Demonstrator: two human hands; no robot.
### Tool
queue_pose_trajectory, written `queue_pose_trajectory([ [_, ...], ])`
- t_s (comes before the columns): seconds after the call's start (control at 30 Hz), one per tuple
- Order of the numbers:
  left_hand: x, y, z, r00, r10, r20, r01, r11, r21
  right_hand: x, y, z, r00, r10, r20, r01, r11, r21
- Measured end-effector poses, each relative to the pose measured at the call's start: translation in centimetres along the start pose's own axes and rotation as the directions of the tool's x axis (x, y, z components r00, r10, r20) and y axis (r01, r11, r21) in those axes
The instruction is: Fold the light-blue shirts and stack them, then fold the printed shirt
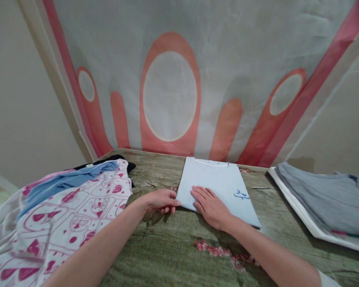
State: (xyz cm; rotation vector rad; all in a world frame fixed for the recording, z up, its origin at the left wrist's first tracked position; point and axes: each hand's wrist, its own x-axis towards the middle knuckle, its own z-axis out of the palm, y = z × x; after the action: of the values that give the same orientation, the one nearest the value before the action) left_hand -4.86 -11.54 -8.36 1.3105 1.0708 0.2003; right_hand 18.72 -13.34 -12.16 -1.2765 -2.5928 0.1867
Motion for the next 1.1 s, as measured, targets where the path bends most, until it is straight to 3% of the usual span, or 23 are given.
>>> queue_pose_trajectory([
  [0.3,0.3,-0.2,0.3,0.995,-0.026,0.093,0.031,0.998,-0.051,-0.1,0.2,0.3,1.000,0.000,0.005,0.000,1.000,-0.020],
  [0.57,0.3,-0.2,-0.2,0.996,-0.078,0.044,0.079,0.996,-0.035,-0.2,0.2,0.4,1.000,-0.006,-0.008,0.006,1.000,-0.027],
  [0.83,0.0,-0.8,-1.0,0.996,-0.084,-0.033,0.088,0.984,0.152,0.0,0.3,0.4,1.000,-0.010,-0.010,0.009,0.999,-0.034],
  [1.1,-0.7,-0.1,-0.2,0.980,-0.114,-0.161,0.158,0.943,0.293,-0.2,0.2,0.5,1.000,-0.015,-0.018,0.014,1.000,-0.027],
])
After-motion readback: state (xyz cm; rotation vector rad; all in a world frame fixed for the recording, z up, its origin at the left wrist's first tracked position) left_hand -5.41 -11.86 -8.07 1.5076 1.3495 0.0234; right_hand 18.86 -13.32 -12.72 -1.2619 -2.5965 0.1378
